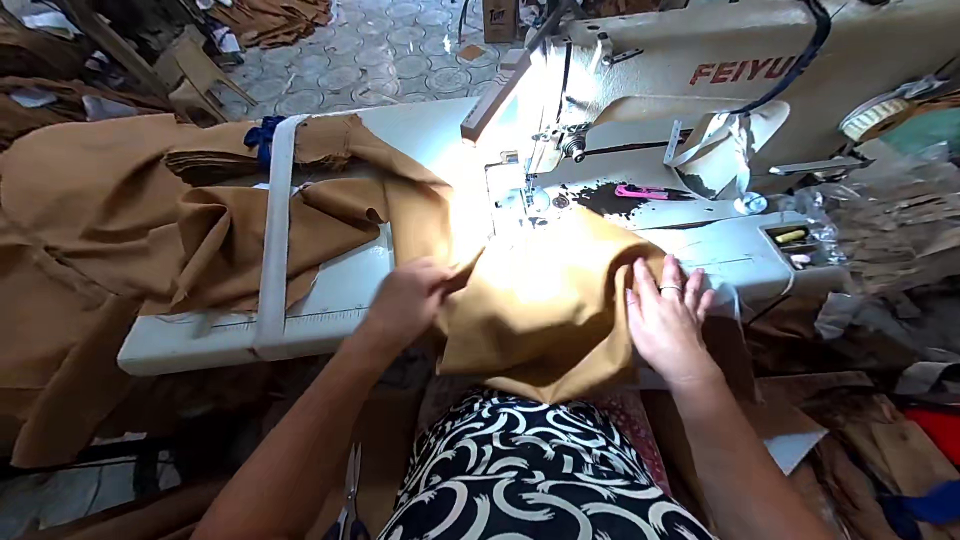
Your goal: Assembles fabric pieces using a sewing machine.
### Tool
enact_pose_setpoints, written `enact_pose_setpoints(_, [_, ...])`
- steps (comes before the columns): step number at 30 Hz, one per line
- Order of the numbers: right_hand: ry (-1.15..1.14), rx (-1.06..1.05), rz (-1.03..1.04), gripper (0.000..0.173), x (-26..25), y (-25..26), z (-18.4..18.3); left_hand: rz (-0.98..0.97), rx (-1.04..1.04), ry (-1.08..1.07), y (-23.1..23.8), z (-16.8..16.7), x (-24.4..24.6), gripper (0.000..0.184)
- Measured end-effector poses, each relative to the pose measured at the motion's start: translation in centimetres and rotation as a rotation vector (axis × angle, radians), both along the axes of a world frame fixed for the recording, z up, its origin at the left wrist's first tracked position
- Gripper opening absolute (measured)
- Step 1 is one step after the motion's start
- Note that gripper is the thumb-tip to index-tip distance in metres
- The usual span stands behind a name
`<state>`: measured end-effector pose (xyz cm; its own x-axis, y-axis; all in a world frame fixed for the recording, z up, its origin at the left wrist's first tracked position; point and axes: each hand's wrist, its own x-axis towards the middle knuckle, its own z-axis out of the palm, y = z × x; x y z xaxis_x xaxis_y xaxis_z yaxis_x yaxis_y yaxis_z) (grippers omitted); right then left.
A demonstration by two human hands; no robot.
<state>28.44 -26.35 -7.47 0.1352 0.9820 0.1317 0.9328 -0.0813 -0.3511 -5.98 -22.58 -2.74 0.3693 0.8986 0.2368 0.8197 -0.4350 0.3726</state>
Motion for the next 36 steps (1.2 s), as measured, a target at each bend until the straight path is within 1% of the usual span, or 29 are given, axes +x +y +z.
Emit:
enact_pose_setpoints(1, [0.006, 0.002, 0.062, 0.054, -1.0, 0.2, 0.1, 0.109, 0.008, 0.044, -1.9, 1.4, -2.2, 0.018])
enact_pose_setpoints(2, [0.009, -0.013, 0.134, 0.056, -2.4, 0.4, 0.2, 0.289, 0.016, 0.097, -3.8, 2.7, -5.2, 0.019])
enact_pose_setpoints(3, [0.012, -0.044, 0.215, 0.058, -4.1, 0.6, 0.4, 0.532, -0.005, 0.129, -5.6, 3.6, -8.4, 0.023])
enact_pose_setpoints(4, [0.009, -0.03, 0.304, 0.059, -5.9, 0.9, 0.2, 0.775, -0.004, 0.134, -7.1, 3.8, -11.6, 0.03])
enact_pose_setpoints(5, [0.019, 0.006, 0.391, 0.059, -7.8, 1.3, -0.2, 0.937, 0.043, 0.13, -8.2, 3.4, -14.2, 0.037])
enact_pose_setpoints(6, [0.029, -0.001, 0.477, 0.059, -9.6, 1.6, -0.4, 1.021, 0.094, 0.113, -8.8, 3.5, -14.7, 0.044])
enact_pose_setpoints(7, [0.026, -0.076, 0.556, 0.061, -11.3, 2.0, -0.1, 1.013, 0.132, 0.105, -8.9, 4.4, -12.8, 0.047])
enact_pose_setpoints(8, [0.034, -0.135, 0.62, 0.062, -12.6, 2.4, 0.3, 0.902, 0.164, 0.107, -8.7, 5.4, -9.1, 0.047])
enact_pose_setpoints(9, [0.065, -0.135, 0.68, 0.061, -13.5, 2.9, 0.3, 0.695, 0.193, 0.096, -8.1, 5.6, -5.3, 0.044])
enact_pose_setpoints(10, [0.097, -0.132, 0.728, 0.061, -13.7, 3.5, 0.4, 0.442, 0.209, 0.053, -6.9, 4.8, -2.1, 0.041])
enact_pose_setpoints(11, [0.12, -0.075, 0.775, 0.061, -13.4, 4.3, 0.2, 0.203, 0.202, 0.0, -5.3, 2.8, 0.4, 0.041])
enact_pose_setpoints(12, [0.141, 0.015, 0.824, 0.062, -12.7, 5.4, -0.2, 0.027, 0.138, -0.01, -3.7, 0.5, 2.1, 0.053])
enact_pose_setpoints(13, [0.153, 0.087, 0.871, 0.061, -11.4, 6.6, -0.3, -0.085, 0.063, -0.002, -2.3, -1.7, 3.2, 0.063])
enact_pose_setpoints(15, [0.095, 0.07, 0.877, 0.058, -7.9, 8.8, -0.1, -0.149, -0.046, 0.118, -0.2, -4.1, 4.5, 0.069])
enact_pose_setpoints(17, [0.026, 0.124, 0.806, 0.052, -4.4, 9.1, 0.0, -0.17, -0.092, 0.218, 1.5, -3.9, 5.6, 0.064])
enact_pose_setpoints(19, [0.088, 0.392, 0.798, 0.028, -3.5, 6.1, 1.4, -0.221, -0.055, 0.166, 3.7, -2.8, 6.5, 0.052])
enact_pose_setpoints(20, [0.189, 0.483, 0.825, 0.022, -4.0, 3.8, 2.6, -0.259, -0.028, 0.122, 5.0, -2.1, 7.0, 0.043])
enact_pose_setpoints(21, [0.321, 0.456, 0.871, 0.018, -4.7, 1.0, 3.4, -0.299, -0.037, 0.095, 6.3, -1.5, 7.4, 0.033])
enact_pose_setpoints(22, [0.447, 0.302, 0.926, 0.026, -5.5, -1.7, 3.6, -0.343, -0.031, 0.052, 7.8, -1.5, 7.6, 0.025])
enact_pose_setpoints(23, [0.508, 0.067, 0.953, 0.034, -6.0, -3.6, 3.4, -0.368, -0.063, -0.006, 9.2, -1.8, 7.8, 0.024])
enact_pose_setpoints(24, [0.492, -0.226, 0.932, 0.042, -6.4, -4.4, 2.9, -0.356, -0.157, -0.041, 10.4, -2.0, 7.8, 0.034])
enact_pose_setpoints(25, [0.46, -0.513, 0.859, 0.051, -6.8, -4.1, 2.2, -0.32, -0.273, -0.051, 11.3, -2.0, 7.8, 0.055])
enact_pose_setpoints(26, [0.457, -0.678, 0.75, 0.058, -7.4, -3.3, 1.0, -0.314, -0.323, -0.056, 12.2, -2.2, 7.5, 0.075])
enact_pose_setpoints(27, [0.477, -0.753, 0.656, 0.065, -8.0, -2.4, -0.2, -0.331, -0.32, -0.055, 12.8, -2.8, 7.2, 0.087])
enact_pose_setpoints(28, [0.53, -0.775, 0.61, 0.071, -8.5, -1.6, -1.0, -0.356, -0.303, -0.067, 13.2, -3.3, 6.9, 0.09])
enact_pose_setpoints(29, [0.627, -0.744, 0.604, 0.07, -9.3, -1.1, -1.8, -0.377, -0.293, -0.09, 13.2, -3.7, 6.7, 0.086])
enact_pose_setpoints(31, [0.789, -0.711, 0.619, 0.059, -11.1, -0.8, -1.5, -0.416, -0.305, -0.189, 12.4, -3.9, 6.3, 0.067])
enact_pose_setpoints(34, [0.872, -0.768, 0.726, 0.05, -13.1, -1.0, -0.3, -0.461, -0.298, -0.376, 10.4, -4.0, 4.6, 0.033])
enact_pose_setpoints(36, [0.945, -0.849, 0.826, 0.047, -13.9, -1.2, 0.9, -0.422, -0.242, -0.375, 8.9, -3.7, 2.5, 0.026])
